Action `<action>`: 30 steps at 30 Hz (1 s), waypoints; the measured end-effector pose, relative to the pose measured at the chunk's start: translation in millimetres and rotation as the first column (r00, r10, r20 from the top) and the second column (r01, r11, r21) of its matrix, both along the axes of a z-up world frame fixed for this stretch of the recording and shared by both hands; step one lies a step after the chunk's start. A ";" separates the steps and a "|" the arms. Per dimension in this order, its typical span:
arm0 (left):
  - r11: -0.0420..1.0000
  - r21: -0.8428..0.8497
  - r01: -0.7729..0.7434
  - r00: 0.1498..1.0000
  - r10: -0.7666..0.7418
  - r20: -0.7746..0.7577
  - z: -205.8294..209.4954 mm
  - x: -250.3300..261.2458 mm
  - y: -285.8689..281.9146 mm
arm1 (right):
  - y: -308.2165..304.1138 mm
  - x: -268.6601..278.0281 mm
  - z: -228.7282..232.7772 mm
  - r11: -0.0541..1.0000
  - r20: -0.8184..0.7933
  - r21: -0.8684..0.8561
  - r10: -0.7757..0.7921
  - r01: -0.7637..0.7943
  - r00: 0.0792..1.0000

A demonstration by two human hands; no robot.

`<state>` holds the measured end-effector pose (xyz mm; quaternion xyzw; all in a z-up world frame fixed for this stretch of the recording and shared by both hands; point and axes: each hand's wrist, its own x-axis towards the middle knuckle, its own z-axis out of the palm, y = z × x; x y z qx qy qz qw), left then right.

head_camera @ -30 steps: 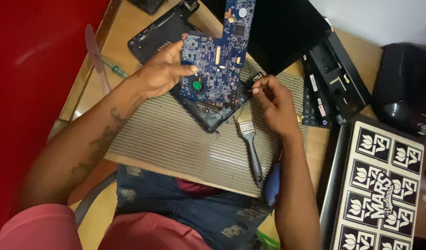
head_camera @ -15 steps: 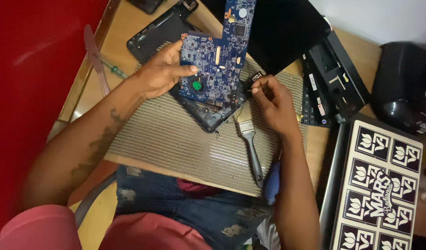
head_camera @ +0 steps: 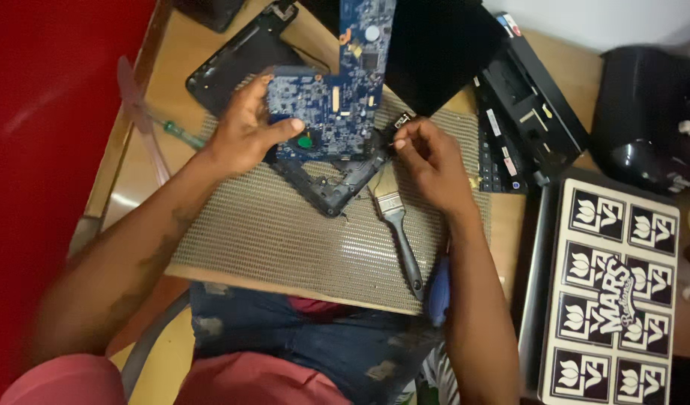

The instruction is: The person holds a laptop motherboard, rotates it to inspect both sides, and aligns it with the laptop chassis on the table. The person then places the motherboard into the chassis and adjusts its position.

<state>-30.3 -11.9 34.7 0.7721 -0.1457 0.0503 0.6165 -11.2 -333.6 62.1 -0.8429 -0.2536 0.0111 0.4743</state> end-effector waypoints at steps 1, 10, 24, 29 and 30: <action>1.000 0.002 0.012 1.000 -0.012 0.000 -0.9 -1.4 0.2 | -0.2 -0.3 -0.1 1.000 0.000 0.002 -0.012 0.012 1.000; 0.971 0.167 0.173 0.915 -0.222 0.338 25.0 -15.2 -7.5 | -4.0 10.7 -17.6 1.000 0.011 -0.015 -0.002 0.002 1.000; 0.648 0.759 -0.066 0.668 -0.536 0.516 30.6 -28.2 -11.7 | 1.5 0.1 13.7 0.998 0.083 -0.035 0.046 -0.043 0.995; 0.656 0.739 -0.152 0.621 -0.519 0.588 -1.5 -16.6 -7.3 | -2.1 1.1 4.3 0.997 0.106 -0.034 0.075 -0.072 0.992; 0.674 0.720 -0.167 0.606 -0.506 0.614 -15.2 -7.8 -2.8 | -1.2 4.1 8.6 0.995 0.142 -0.050 0.093 -0.087 0.985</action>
